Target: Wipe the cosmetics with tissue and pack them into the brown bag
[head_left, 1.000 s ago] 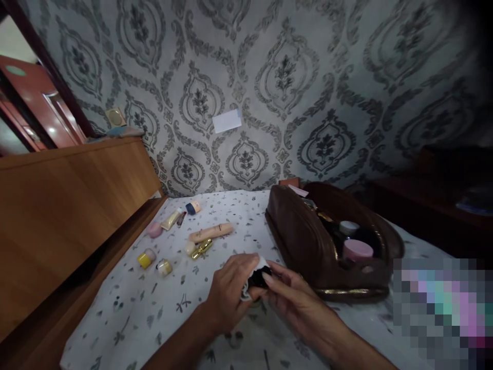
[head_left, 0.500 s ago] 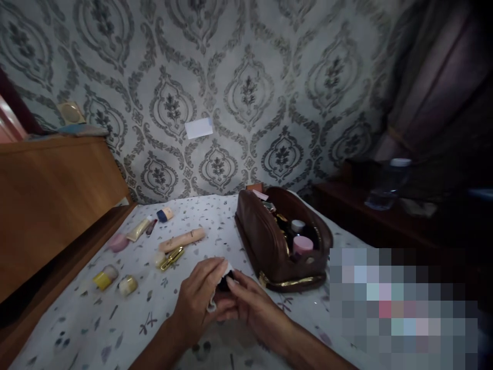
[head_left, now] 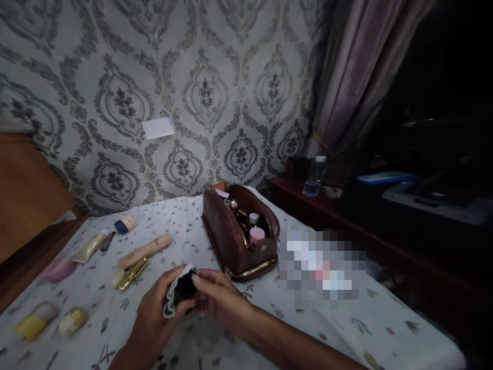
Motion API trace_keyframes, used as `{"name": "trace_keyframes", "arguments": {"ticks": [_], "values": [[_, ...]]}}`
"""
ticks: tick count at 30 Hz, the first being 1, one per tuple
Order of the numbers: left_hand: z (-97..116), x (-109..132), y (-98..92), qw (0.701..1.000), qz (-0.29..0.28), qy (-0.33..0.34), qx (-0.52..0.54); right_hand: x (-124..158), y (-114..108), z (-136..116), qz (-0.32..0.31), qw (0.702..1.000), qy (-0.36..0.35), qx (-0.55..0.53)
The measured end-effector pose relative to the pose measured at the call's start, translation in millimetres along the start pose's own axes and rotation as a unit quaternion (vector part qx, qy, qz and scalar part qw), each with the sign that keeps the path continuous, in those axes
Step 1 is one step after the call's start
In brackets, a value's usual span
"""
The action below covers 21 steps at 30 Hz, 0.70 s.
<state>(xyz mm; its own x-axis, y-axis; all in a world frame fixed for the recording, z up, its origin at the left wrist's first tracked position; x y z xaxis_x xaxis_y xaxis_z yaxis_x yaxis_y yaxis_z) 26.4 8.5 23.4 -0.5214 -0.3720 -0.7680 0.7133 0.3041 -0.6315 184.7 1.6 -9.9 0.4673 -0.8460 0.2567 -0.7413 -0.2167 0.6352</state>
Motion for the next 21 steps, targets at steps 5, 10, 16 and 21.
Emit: {"name": "trace_keyframes", "arguments": {"ticks": [5,10,16,21], "values": [[-3,0,-0.4,0.999,0.013,0.042,-0.012,-2,1,-2,-0.009,1.0,-0.003,-0.011],[-1,2,1.0,0.993,0.041,0.109,-0.01,-8,-3,6,-0.045,0.998,0.012,-0.037],[-6,7,8.6,0.982,-0.023,0.181,-0.047,-10,-4,10,-0.068,0.997,0.023,-0.031],[-7,10,11.6,0.986,-0.039,0.153,-0.052,-7,0,6,-0.044,0.998,0.038,0.013]]}}
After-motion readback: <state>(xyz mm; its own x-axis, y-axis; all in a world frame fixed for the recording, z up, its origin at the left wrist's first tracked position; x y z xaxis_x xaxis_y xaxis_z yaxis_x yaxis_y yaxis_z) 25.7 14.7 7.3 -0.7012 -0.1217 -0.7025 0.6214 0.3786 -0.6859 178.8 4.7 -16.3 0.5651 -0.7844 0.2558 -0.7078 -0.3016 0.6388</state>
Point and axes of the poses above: each hand's wrist, its own x-axis away from the middle knuckle, its own y-axis out of the palm, z = x × y, the point moved 2 cm from there along -x, towards the middle knuckle, and after that the axes turned 15 degrees about y, right-handed, at the moved point
